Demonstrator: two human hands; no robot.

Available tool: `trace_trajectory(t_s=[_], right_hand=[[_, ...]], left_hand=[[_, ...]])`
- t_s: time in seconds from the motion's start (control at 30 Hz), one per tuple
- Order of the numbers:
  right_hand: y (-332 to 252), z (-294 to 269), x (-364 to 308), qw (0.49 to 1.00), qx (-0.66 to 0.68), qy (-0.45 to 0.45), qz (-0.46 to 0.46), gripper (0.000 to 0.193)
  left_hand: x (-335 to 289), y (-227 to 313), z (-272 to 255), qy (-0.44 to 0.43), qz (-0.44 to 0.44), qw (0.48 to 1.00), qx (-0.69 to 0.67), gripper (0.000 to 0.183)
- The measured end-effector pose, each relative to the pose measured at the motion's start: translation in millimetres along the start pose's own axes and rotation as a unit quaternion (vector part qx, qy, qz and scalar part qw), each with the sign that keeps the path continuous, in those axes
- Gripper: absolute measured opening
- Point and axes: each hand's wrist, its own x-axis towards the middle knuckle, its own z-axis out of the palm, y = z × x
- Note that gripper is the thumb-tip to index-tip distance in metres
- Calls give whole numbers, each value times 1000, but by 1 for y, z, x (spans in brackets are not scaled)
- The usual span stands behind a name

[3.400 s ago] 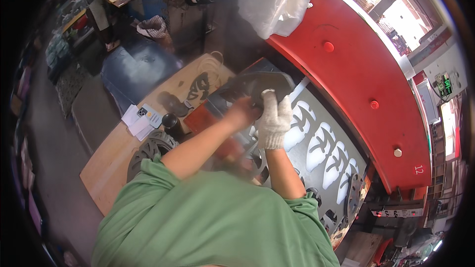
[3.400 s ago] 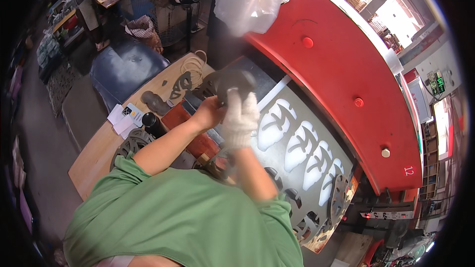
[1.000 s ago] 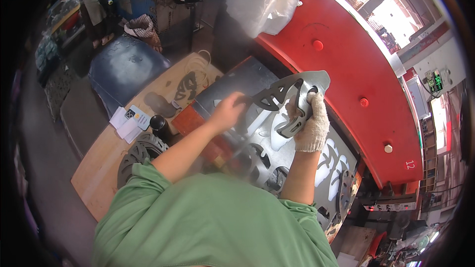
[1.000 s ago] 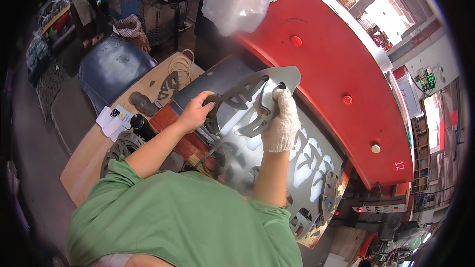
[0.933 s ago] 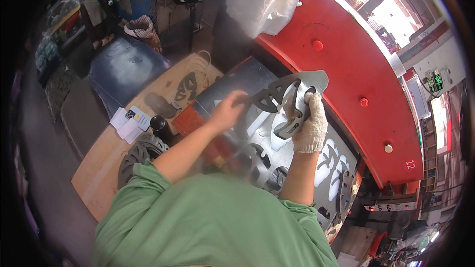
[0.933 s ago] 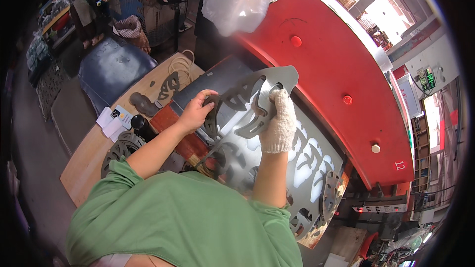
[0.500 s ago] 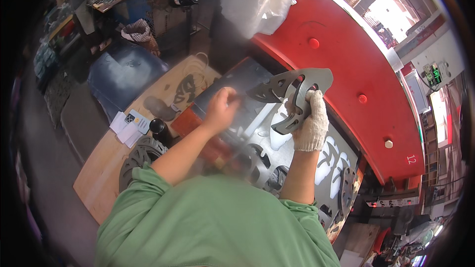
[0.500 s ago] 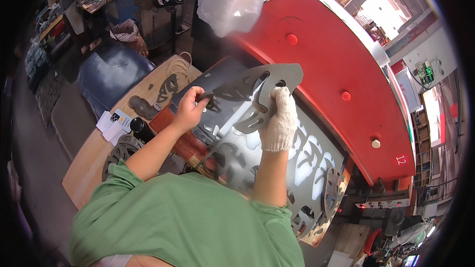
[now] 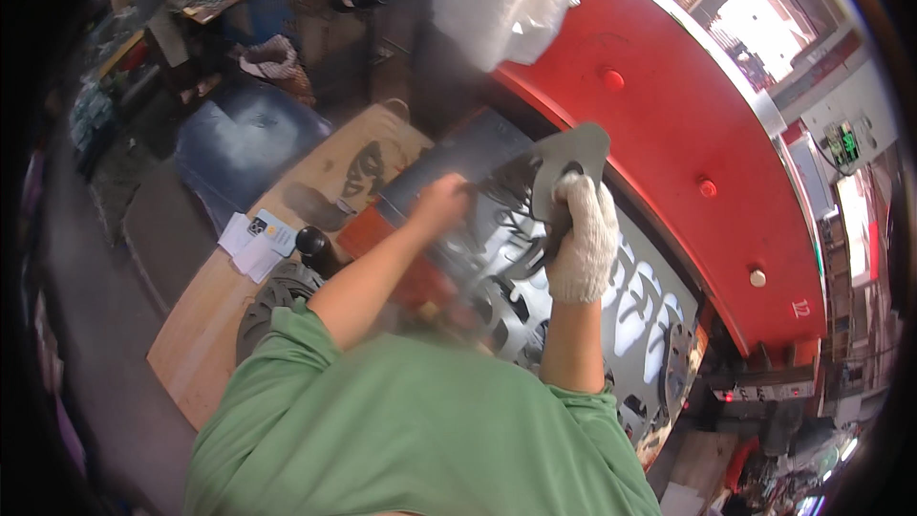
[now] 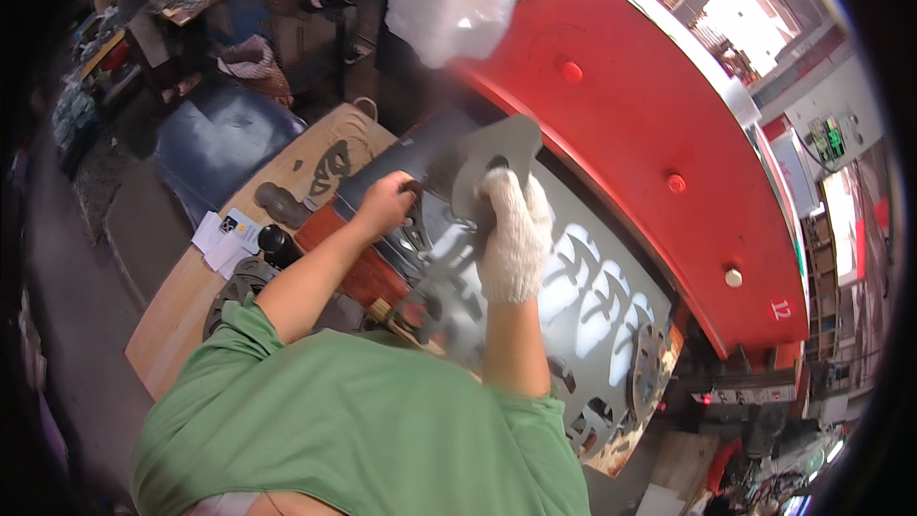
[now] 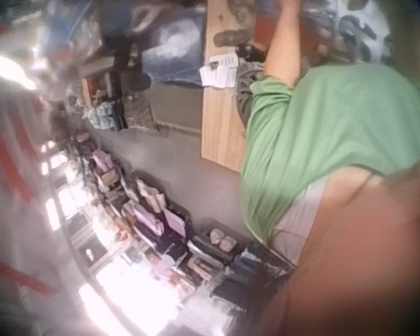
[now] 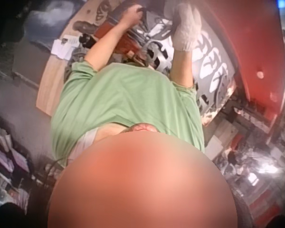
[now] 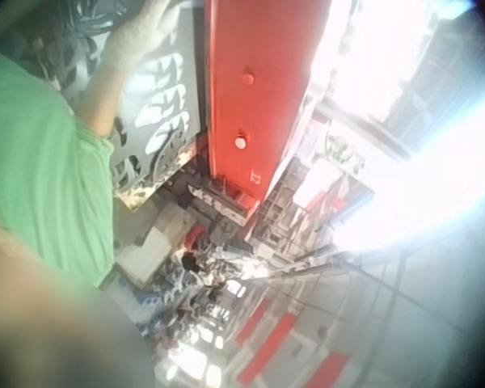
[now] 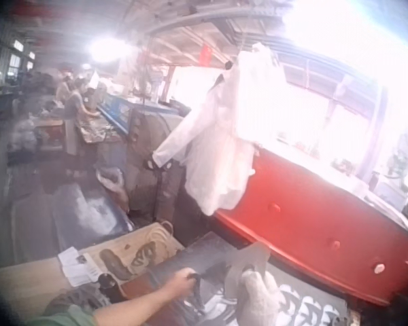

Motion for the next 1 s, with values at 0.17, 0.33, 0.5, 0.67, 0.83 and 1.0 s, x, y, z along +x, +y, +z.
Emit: trace_trajectory(t_s=[0.17,0.33,0.5,0.67,0.83,1.0], right_hand=[[-19,7,-5,875,384,-17,294,18],[-14,4,10,820,380,122,410,19],[7,-10,29,767,523,122,352,20],[3,-18,25,794,506,57,333,24],[-4,-31,49,762,573,157,255,35],[-1,-34,59,698,659,99,262,27]], left_hand=[[-2,3,2,16,62,995,71,15],[-13,27,-12,-38,-6,999,-3,11],[-27,5,-30,-134,104,959,-229,30],[-28,-25,-17,-33,-216,883,-415,20],[-42,-25,-8,-85,-255,883,-384,16],[-43,9,2,-86,-97,926,-353,39]])
